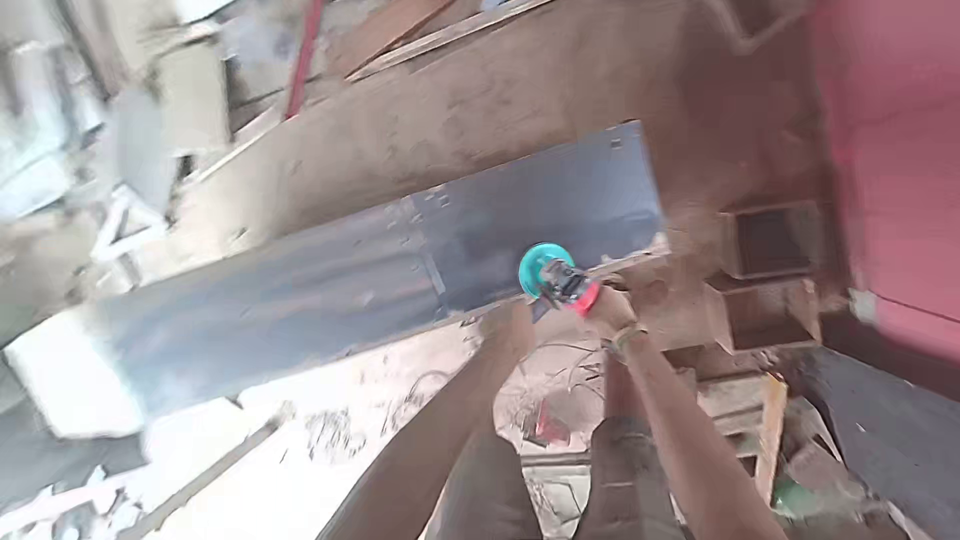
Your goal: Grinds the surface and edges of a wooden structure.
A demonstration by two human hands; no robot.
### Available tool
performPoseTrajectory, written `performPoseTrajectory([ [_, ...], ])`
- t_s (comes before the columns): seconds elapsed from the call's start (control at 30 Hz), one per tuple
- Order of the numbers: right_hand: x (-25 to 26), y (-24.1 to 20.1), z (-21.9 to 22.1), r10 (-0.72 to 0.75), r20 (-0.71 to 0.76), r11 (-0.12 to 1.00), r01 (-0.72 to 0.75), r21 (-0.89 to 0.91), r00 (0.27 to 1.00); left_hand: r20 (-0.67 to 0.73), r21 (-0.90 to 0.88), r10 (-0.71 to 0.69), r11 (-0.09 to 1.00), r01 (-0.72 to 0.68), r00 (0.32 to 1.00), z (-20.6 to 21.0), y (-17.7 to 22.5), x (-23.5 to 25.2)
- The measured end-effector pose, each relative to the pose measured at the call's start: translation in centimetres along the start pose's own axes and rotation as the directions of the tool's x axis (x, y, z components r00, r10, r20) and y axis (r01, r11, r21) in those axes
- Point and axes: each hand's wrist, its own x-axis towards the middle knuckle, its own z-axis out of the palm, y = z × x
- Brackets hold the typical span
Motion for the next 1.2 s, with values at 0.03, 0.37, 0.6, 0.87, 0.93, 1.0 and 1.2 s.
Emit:
performPoseTrajectory([
  [0.03,0.0,-1.2,1.3,-0.015,-0.005,1.0,0.015,-0.015,1.0,0.023,-0.027,-0.021,0.999,0.021,1.0,0.5,-1.7,-0.2],
  [0.37,-1.2,-17.2,12.4,-0.174,0.098,0.973,0.186,-0.135,0.98,0.055,-0.182,-0.197,0.962,0.204,0.979,5.2,-21.0,-0.6],
  [0.6,-2.1,-27.2,17.6,-0.267,0.242,0.903,0.33,-0.275,0.933,-0.057,-0.391,-0.364,0.865,0.315,0.93,14.3,-32.7,2.2],
  [0.87,-0.4,-14.5,0.3,-0.064,-0.011,0.976,0.06,-0.209,0.998,-0.105,-0.251,-0.024,0.968,-0.003,0.994,0.8,-13.1,4.5],
  [0.93,0.6,-7.6,-3.5,0.044,-0.139,0.992,-0.059,-0.11,0.989,-0.119,-0.118,0.088,0.988,-0.102,0.989,-3.3,-5.2,4.4],
  [1.0,1.1,-1.9,-6.5,0.158,-0.23,0.987,-0.159,0.016,0.96,-0.153,-0.059,0.175,0.981,-0.186,0.973,-5.9,1.9,4.2],
  [1.2,4.1,8.2,-8.7,0.23,-0.335,0.908,-0.077,0.412,0.914,-0.39,-0.04,0.282,0.946,-0.323,0.876,-7.4,11.7,3.4],
])
